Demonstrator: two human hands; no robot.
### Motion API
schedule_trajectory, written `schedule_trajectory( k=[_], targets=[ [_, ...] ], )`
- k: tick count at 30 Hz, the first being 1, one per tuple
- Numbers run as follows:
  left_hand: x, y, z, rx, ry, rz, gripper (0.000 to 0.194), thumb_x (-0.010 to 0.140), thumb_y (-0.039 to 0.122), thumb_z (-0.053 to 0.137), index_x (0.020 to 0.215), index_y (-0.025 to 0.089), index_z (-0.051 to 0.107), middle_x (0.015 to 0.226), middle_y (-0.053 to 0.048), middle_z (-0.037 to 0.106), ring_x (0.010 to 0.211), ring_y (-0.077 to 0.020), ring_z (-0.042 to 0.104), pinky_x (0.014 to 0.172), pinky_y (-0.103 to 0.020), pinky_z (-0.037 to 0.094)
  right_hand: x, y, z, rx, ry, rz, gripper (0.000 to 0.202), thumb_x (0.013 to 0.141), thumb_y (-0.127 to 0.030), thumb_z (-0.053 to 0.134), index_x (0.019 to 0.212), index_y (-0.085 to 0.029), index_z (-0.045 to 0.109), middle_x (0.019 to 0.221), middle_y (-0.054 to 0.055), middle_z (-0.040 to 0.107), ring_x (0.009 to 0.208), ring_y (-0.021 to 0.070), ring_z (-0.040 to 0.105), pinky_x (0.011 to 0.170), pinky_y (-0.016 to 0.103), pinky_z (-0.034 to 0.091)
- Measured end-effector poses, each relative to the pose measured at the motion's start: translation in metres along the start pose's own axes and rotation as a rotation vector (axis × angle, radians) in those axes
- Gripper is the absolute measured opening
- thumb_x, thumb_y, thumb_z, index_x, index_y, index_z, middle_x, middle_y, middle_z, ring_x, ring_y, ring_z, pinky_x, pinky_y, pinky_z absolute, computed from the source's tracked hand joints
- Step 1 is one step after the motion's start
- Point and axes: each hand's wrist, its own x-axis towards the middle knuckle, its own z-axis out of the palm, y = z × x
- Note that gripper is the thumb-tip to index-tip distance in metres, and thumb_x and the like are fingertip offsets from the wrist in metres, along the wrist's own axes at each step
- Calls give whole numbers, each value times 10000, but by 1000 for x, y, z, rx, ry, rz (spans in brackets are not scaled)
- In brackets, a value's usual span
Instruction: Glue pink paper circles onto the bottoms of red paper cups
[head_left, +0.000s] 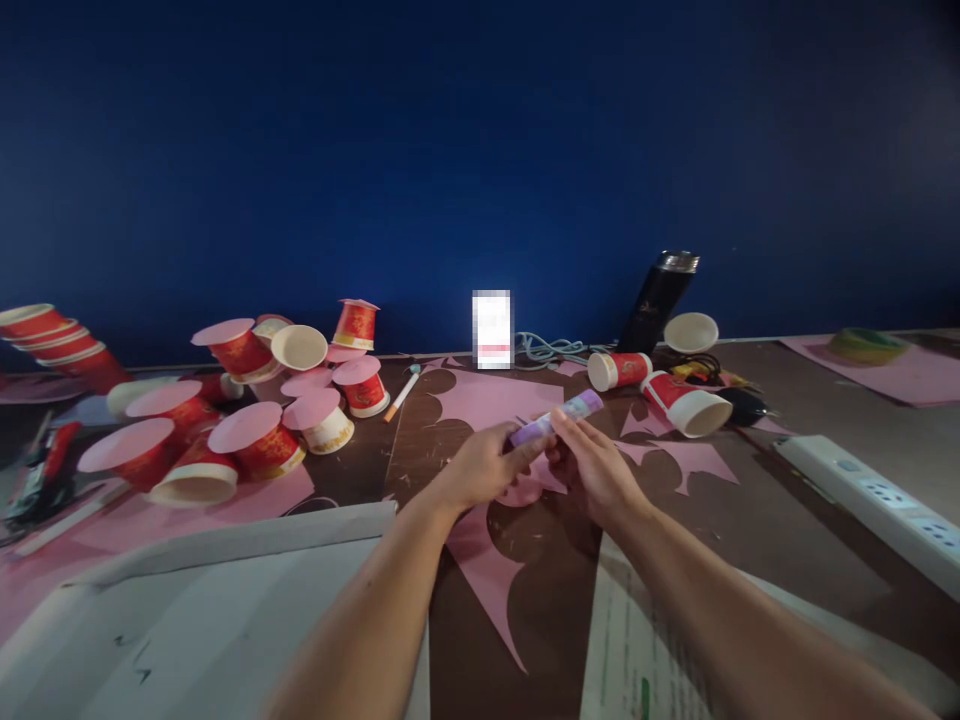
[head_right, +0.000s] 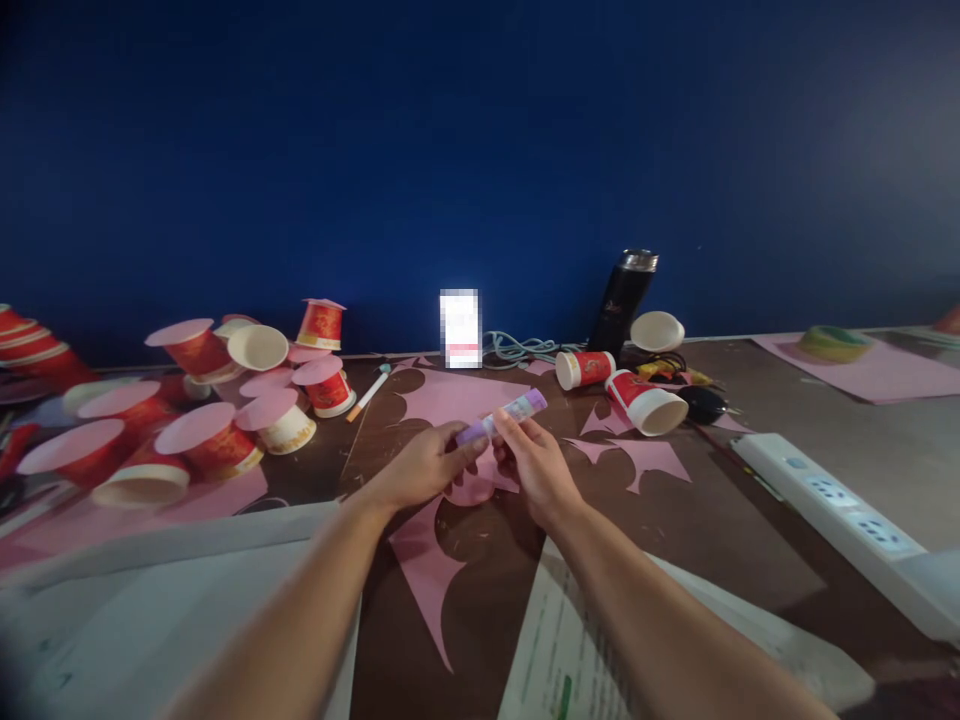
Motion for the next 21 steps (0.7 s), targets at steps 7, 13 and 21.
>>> schedule_trajectory(
  k=[7,13,21],
  targets=[
    [0,2,28,281,-6,-42,571,828,686,383,715,176,614,672,-57,663,613,-184,594,559,-266,381,1,1,-5,-158,29,-85,391,762,-589,629,802,-203,682,686,9,642,585,135,562,567,257,436],
    [-4,10,42,344,67,31,620,886,642,265,755,171,647,665,-90,660,600,-207,591,570,-287,369,1,10,-6,-107,5,-38,479,813,-658,492,895,-224,676,812,73,714,793,241,664,654,333,499],
    [-6,7,56,281,160,-3,532,882,604,361,823,173,667,776,-104,704,717,-232,634,665,-310,429,-2,1,-1,16,-22,-51,411,815,-593,565,881,-203,677,1053,92,709,1051,259,631,842,356,503]
  ],
)
